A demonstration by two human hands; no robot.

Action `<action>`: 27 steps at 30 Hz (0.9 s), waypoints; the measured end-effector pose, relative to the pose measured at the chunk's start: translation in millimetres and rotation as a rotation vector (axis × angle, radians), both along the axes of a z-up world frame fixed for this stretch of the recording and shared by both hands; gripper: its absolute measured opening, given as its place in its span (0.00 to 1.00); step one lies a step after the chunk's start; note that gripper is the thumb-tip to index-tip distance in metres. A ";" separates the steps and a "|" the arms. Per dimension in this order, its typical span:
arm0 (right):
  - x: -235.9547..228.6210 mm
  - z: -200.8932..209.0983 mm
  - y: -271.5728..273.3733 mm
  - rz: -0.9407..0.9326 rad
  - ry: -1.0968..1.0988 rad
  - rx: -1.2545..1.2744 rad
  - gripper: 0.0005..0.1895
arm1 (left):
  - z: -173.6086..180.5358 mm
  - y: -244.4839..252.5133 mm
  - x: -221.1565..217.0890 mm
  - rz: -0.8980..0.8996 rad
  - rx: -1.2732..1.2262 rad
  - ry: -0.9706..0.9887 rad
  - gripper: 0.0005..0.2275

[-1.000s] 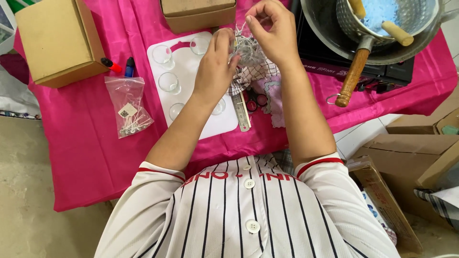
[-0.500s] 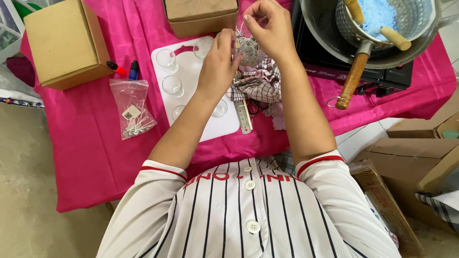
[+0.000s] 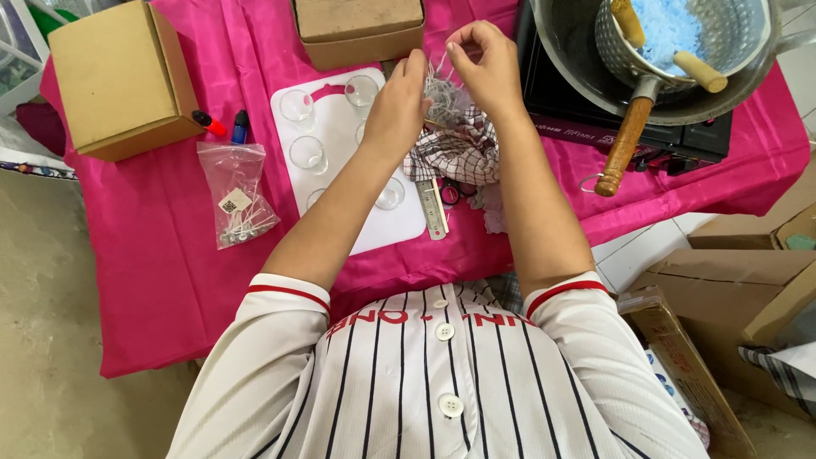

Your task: Placing candle wicks into small glass containers arranged in a tray.

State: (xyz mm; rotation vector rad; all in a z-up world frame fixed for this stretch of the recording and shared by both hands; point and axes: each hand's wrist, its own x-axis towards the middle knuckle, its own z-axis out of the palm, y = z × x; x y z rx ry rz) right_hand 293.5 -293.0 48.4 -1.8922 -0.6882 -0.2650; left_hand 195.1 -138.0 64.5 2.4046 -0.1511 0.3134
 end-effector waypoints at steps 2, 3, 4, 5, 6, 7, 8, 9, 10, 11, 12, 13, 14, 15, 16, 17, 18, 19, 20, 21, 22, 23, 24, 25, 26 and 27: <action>3.2 -1.8 0.8 -0.004 -0.005 0.016 0.04 | -2.3 0.5 5.7 0.015 0.002 0.004 0.18; 5.0 -2.6 1.6 -0.007 -0.012 0.033 0.04 | -3.2 1.0 8.7 0.031 0.005 0.006 0.18; 5.4 -2.3 1.5 -0.007 -0.011 0.033 0.04 | -6.3 2.5 12.3 0.030 0.005 0.007 0.18; 5.4 -2.5 1.4 -0.006 -0.020 0.043 0.04 | -9.9 4.1 15.3 0.029 0.004 -0.024 0.18; 5.4 -2.6 1.5 -0.005 -0.029 0.053 0.04 | -13.4 5.7 18.4 0.027 0.002 -0.055 0.18; 5.7 -2.8 1.3 -0.006 -0.029 0.053 0.04 | -13.6 6.4 18.7 0.027 0.002 -0.056 0.18; 6.1 -3.1 1.2 -0.011 -0.049 0.055 0.04 | -13.8 7.1 19.0 0.007 0.003 -0.060 0.19; 4.0 -5.1 0.8 -0.016 -0.063 0.057 0.04 | -15.4 7.5 16.7 -0.012 0.003 -0.058 0.19; 3.4 -3.5 0.7 -0.016 -0.058 0.056 0.04 | -14.5 6.6 16.0 -0.011 0.002 -0.053 0.19; 3.3 -1.5 0.7 -0.013 -0.081 0.078 0.04 | -13.4 5.9 15.8 -0.019 -0.006 -0.092 0.18; 3.1 0.8 0.7 -0.011 -0.103 0.099 0.04 | -12.0 5.2 15.6 -0.027 -0.014 -0.130 0.16; 2.5 5.1 0.8 -0.011 -0.107 0.100 0.04 | -15.6 5.6 18.9 -0.028 -0.014 -0.134 0.16; 1.7 9.4 0.9 -0.004 -0.137 0.121 0.04 | -19.1 6.1 22.2 -0.020 0.000 -0.173 0.15; -2.0 11.6 0.9 0.004 -0.160 0.142 0.03 | -24.4 6.2 22.2 -0.012 0.013 -0.204 0.15; -3.0 12.4 0.7 0.004 -0.157 0.141 0.03 | -24.5 5.7 21.0 -0.012 0.012 -0.201 0.15; -2.8 14.1 1.0 -0.015 -0.163 0.149 0.03 | -23.9 5.7 20.9 -0.014 -0.001 -0.225 0.16; -2.5 16.0 1.3 -0.034 -0.170 0.157 0.03 | -23.1 5.7 21.0 -0.017 -0.013 -0.248 0.16; -0.9 15.3 0.9 -0.035 -0.171 0.157 0.03 | -20.0 5.0 19.3 -0.018 -0.013 -0.250 0.16; 0.7 14.7 0.4 -0.068 -0.174 0.141 0.03 | -17.1 4.2 17.6 -0.006 -0.057 -0.247 0.17; 0.5 12.7 -0.1 -0.101 -0.174 0.124 0.03 | -15.2 3.4 14.0 0.007 -0.101 -0.241 0.19; -0.6 10.5 -0.5 -0.102 -0.172 0.123 0.03 | -16.7 2.3 11.8 0.006 -0.101 -0.239 0.19; -0.5 9.1 -0.6 -0.094 -0.165 0.116 0.04 | -17.5 1.4 10.7 0.064 -0.060 -0.183 0.17; -0.3 7.9 -0.7 -0.086 -0.159 0.109 0.04 | -18.2 0.6 9.7 0.121 -0.019 -0.126 0.18; -0.3 5.5 -0.6 -0.087 -0.159 0.109 0.04 | -20.9 -3.1 5.3 0.120 -0.020 -0.126 0.18; -0.3 3.1 -0.7 -0.096 -0.146 0.108 0.05 | -23.8 -6.8 0.9 0.108 0.120 0.014 0.13; -1.3 -0.3 -0.6 -0.104 -0.130 0.107 0.05 | -27.3 -10.5 -4.6 0.095 0.260 0.156 0.12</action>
